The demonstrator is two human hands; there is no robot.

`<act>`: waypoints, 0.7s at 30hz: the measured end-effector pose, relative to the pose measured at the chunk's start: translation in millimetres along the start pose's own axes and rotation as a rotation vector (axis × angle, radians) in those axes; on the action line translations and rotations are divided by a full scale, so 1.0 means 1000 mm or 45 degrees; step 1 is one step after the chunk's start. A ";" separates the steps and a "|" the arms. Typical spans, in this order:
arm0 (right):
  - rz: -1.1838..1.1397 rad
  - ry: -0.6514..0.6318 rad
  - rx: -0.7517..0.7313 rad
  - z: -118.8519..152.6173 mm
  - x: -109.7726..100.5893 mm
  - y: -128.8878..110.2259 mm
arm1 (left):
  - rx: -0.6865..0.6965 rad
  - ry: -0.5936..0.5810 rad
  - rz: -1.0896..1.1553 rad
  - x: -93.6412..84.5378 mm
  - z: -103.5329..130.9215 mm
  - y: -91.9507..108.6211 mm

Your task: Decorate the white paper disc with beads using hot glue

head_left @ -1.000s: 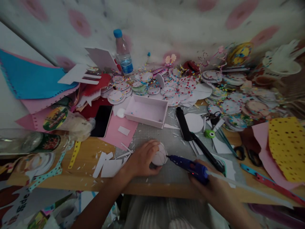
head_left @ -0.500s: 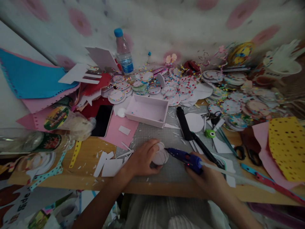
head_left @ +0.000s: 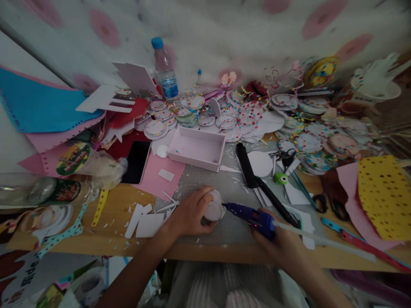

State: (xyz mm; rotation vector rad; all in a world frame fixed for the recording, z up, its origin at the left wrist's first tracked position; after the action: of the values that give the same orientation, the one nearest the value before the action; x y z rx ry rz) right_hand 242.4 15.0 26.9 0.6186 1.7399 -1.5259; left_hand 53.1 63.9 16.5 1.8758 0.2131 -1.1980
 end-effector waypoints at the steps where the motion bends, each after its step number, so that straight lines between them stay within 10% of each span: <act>1: -0.002 -0.021 0.010 0.001 0.000 0.000 | 0.001 0.004 0.008 0.000 0.000 0.000; 21: -0.086 -0.013 0.128 0.012 -0.004 0.011 | -0.039 -0.019 0.043 0.001 0.000 -0.003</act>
State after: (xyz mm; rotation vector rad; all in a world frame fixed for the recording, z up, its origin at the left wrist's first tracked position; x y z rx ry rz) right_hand 255.7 5.7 22.4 0.6060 1.7001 -1.6686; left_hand 52.0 65.9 14.1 1.8363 0.1904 -1.1792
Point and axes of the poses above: each hand's wrist, its own z-axis away from the middle knuckle, its own x-axis out of the palm, y = z × x, the point moved 8 cm from there along -z, towards the middle knuckle, and after that the axes turned 6 degrees about -x, right-handed, at the moved point
